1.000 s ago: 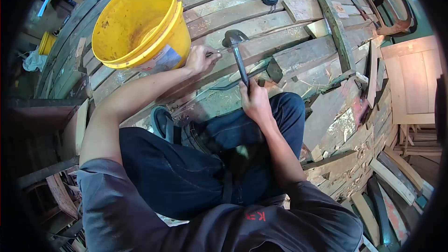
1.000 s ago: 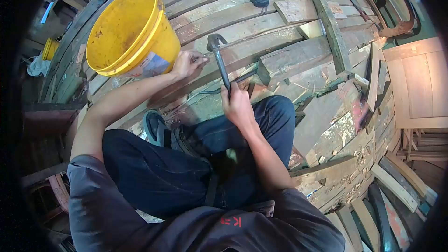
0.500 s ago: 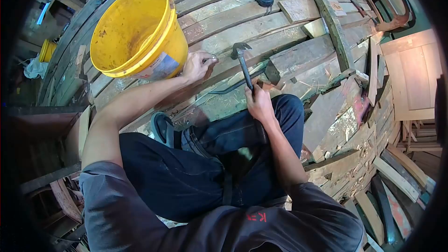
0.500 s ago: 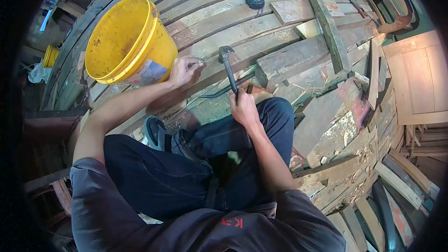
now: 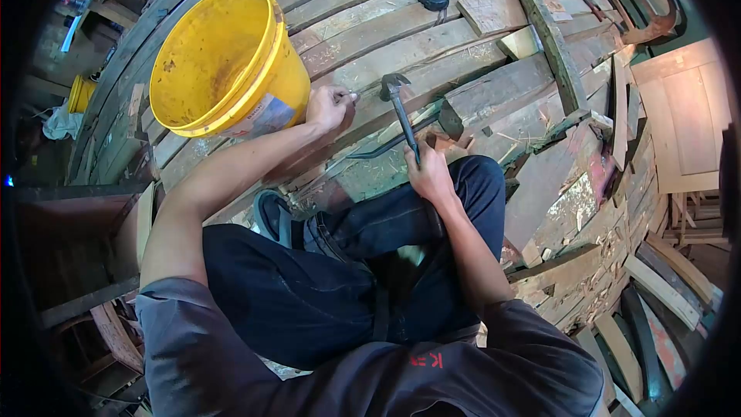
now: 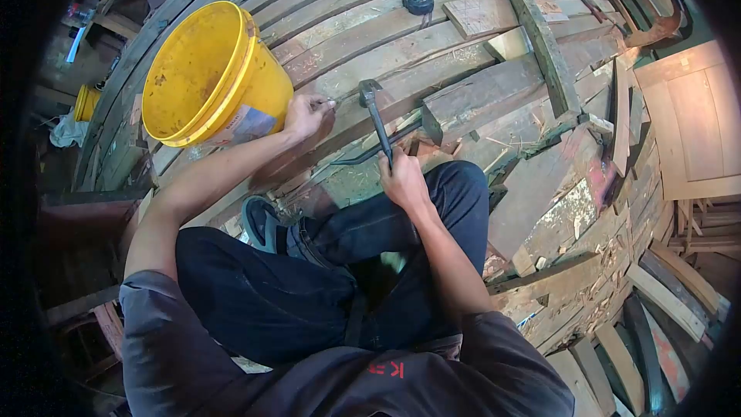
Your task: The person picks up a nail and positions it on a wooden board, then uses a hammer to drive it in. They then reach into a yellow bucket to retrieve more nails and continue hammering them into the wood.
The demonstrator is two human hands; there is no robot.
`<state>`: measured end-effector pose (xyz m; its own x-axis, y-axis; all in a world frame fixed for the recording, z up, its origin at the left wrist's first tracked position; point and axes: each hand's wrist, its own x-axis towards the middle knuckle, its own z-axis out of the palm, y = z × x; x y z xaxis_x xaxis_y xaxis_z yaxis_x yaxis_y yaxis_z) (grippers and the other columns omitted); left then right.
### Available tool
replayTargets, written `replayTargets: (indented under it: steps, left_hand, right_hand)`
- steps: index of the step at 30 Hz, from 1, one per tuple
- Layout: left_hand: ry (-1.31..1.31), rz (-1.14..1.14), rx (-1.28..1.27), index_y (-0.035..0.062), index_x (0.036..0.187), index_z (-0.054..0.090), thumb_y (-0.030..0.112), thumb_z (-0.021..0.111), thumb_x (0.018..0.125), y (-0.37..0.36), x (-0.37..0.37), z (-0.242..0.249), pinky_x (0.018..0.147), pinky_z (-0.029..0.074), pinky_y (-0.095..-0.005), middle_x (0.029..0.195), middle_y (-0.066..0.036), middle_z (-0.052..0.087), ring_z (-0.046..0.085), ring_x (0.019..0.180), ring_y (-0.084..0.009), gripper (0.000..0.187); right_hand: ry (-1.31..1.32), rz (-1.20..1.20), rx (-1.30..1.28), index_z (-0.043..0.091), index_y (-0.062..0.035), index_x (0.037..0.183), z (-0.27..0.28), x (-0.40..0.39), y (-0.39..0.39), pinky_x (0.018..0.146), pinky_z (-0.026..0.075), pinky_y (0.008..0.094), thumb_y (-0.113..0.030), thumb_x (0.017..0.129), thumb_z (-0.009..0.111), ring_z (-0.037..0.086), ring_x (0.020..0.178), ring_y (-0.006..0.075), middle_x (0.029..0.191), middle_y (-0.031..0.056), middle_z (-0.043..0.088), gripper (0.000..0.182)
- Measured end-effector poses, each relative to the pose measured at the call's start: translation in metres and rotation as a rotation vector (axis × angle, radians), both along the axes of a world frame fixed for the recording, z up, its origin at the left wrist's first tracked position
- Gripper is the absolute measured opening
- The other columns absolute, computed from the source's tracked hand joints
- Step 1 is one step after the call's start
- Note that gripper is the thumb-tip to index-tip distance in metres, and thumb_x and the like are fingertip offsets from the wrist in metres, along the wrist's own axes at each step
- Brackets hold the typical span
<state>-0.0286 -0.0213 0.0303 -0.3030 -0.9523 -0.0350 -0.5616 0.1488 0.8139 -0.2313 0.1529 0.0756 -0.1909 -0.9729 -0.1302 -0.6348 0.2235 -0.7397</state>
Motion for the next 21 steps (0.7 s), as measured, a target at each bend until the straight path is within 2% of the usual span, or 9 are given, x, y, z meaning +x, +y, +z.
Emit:
replayTargets:
  steps: [2, 5, 6, 9, 10, 13, 14, 17, 21]
  left_hand:
    - [-0.038, 0.013, -0.066, 0.0060, 0.090, 0.077, 0.023, 0.072, 0.089, 0.003, -0.004, 0.007, 0.061, 0.052, -0.0338, 0.075, -0.011, 0.073, 0.066, 0.062, -0.0164, 0.018]
    - [-0.003, -0.065, -0.308, 0.0066, 0.091, 0.076, 0.026, 0.073, 0.089, -0.004, -0.019, 0.037, 0.058, 0.050, -0.0334, 0.075, -0.011, 0.072, 0.064, 0.062, -0.0147, 0.020]
    - [-0.038, 0.020, -0.096, 0.0056, 0.092, 0.076, 0.027, 0.073, 0.090, -0.003, -0.026, 0.056, 0.061, 0.048, -0.0321, 0.077, -0.008, 0.072, 0.060, 0.065, -0.0120, 0.022]
    - [0.282, 0.079, 0.014, 0.0037, 0.093, 0.076, 0.027, 0.072, 0.091, -0.023, -0.031, 0.049, 0.064, 0.046, -0.0309, 0.079, -0.004, 0.071, 0.056, 0.069, -0.0096, 0.024]
    - [0.252, 0.130, 0.079, 0.0026, 0.094, 0.076, 0.026, 0.070, 0.093, -0.029, -0.031, 0.049, 0.067, 0.045, -0.0310, 0.076, 0.000, 0.068, 0.054, 0.069, -0.0101, 0.024]
    - [0.330, 0.086, 0.104, 0.0042, 0.094, 0.077, 0.026, 0.069, 0.094, -0.028, -0.028, 0.059, 0.061, 0.041, -0.0277, 0.073, 0.003, 0.064, 0.050, 0.065, -0.0081, 0.023]
    - [0.371, 0.110, 0.258, 0.0059, 0.096, 0.076, 0.026, 0.068, 0.096, -0.023, -0.025, 0.063, 0.055, 0.035, -0.0240, 0.072, 0.005, 0.060, 0.043, 0.061, -0.0049, 0.022]
    - [0.499, 0.084, 0.307, 0.0068, 0.097, 0.076, 0.026, 0.066, 0.097, -0.015, -0.022, 0.057, 0.051, 0.029, -0.0224, 0.071, 0.006, 0.059, 0.037, 0.058, -0.0029, 0.021]
    - [0.383, 0.102, 0.316, 0.0051, 0.092, 0.074, 0.023, 0.067, 0.096, -0.013, -0.019, 0.034, 0.055, 0.038, -0.0247, 0.069, 0.001, 0.063, 0.048, 0.061, -0.0059, 0.020]
  right_hand:
    - [0.025, 0.014, -0.021, 0.058, 0.0109, 0.087, -0.006, -0.001, 0.000, 0.067, 0.048, 0.0559, -0.027, 0.097, 0.056, 0.062, 0.074, 0.0523, 0.071, 0.0366, 0.058, 0.039]
    - [0.032, 0.018, -0.015, 0.058, 0.0108, 0.088, -0.005, -0.002, 0.000, 0.069, 0.048, 0.0566, -0.027, 0.097, 0.056, 0.062, 0.075, 0.0526, 0.072, 0.0367, 0.058, 0.039]
    - [0.024, 0.009, -0.009, 0.059, 0.0107, 0.089, -0.005, -0.001, 0.001, 0.069, 0.048, 0.0569, -0.027, 0.097, 0.056, 0.062, 0.075, 0.0526, 0.072, 0.0367, 0.058, 0.039]
    - [0.001, -0.007, -0.002, 0.060, 0.0104, 0.092, -0.005, 0.001, 0.001, 0.070, 0.047, 0.0571, -0.027, 0.097, 0.056, 0.062, 0.076, 0.0523, 0.073, 0.0365, 0.059, 0.038]
    - [-0.004, -0.008, 0.000, 0.060, 0.0103, 0.093, -0.004, 0.001, 0.001, 0.071, 0.047, 0.0571, -0.027, 0.097, 0.055, 0.062, 0.077, 0.0521, 0.073, 0.0364, 0.059, 0.038]
    - [0.004, 0.000, 0.004, 0.060, 0.0101, 0.096, -0.002, 0.000, 0.001, 0.072, 0.048, 0.0565, -0.027, 0.097, 0.055, 0.062, 0.079, 0.0514, 0.076, 0.0358, 0.060, 0.038]
    - [0.006, -0.002, 0.009, 0.060, 0.0096, 0.096, -0.003, 0.000, 0.001, 0.073, 0.048, 0.0561, -0.027, 0.097, 0.055, 0.063, 0.081, 0.0513, 0.076, 0.0353, 0.060, 0.037]
    - [0.009, -0.013, 0.060, 0.060, 0.0086, 0.097, 0.002, 0.000, 0.000, 0.072, 0.048, 0.0564, -0.028, 0.097, 0.055, 0.063, 0.081, 0.0511, 0.076, 0.0354, 0.060, 0.037]
    - [-0.036, -0.022, 0.113, 0.060, 0.0079, 0.097, -0.002, -0.003, -0.002, 0.072, 0.048, 0.0556, -0.030, 0.097, 0.056, 0.063, 0.081, 0.0502, 0.075, 0.0350, 0.060, 0.038]
